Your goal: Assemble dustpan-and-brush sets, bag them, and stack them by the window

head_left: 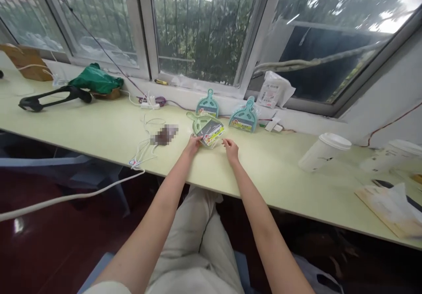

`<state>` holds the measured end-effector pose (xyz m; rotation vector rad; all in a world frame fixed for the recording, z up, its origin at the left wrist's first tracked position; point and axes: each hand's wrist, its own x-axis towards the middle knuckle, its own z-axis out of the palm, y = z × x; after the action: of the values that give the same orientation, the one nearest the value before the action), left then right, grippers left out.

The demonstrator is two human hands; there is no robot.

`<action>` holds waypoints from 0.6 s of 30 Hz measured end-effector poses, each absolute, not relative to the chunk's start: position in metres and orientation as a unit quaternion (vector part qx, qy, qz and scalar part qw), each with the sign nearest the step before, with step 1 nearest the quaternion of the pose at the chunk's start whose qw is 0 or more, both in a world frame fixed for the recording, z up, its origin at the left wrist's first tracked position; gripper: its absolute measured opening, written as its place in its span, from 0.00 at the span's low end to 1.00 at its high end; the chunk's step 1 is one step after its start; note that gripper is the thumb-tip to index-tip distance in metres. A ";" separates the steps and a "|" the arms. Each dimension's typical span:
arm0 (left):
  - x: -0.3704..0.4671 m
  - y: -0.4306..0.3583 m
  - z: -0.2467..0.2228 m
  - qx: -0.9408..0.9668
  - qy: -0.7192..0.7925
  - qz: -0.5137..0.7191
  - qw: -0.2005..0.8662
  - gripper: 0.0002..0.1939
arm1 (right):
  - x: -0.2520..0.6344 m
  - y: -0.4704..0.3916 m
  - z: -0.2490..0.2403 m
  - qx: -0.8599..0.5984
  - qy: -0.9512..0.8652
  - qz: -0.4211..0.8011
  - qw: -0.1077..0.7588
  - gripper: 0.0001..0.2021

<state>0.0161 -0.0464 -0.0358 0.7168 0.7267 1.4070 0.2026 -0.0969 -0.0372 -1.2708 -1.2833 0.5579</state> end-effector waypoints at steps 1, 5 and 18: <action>0.017 -0.053 -0.036 0.335 0.306 0.616 0.644 0.37 | 0.204 -0.101 -0.038 -0.537 -0.555 0.269 0.575 0.21; 0.017 -0.083 -0.034 0.384 0.294 0.577 0.658 0.44 | 0.207 -0.116 -0.045 -0.520 -0.567 0.354 0.532 0.22; 0.010 -0.116 -0.033 0.376 0.286 0.563 0.679 0.41 | 0.203 -0.147 -0.048 -0.570 -0.472 0.351 0.573 0.11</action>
<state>0.0103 -0.1159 -0.0325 0.8443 0.6422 1.2636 0.2028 -0.1470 -0.0478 -1.3372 -1.1063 0.8220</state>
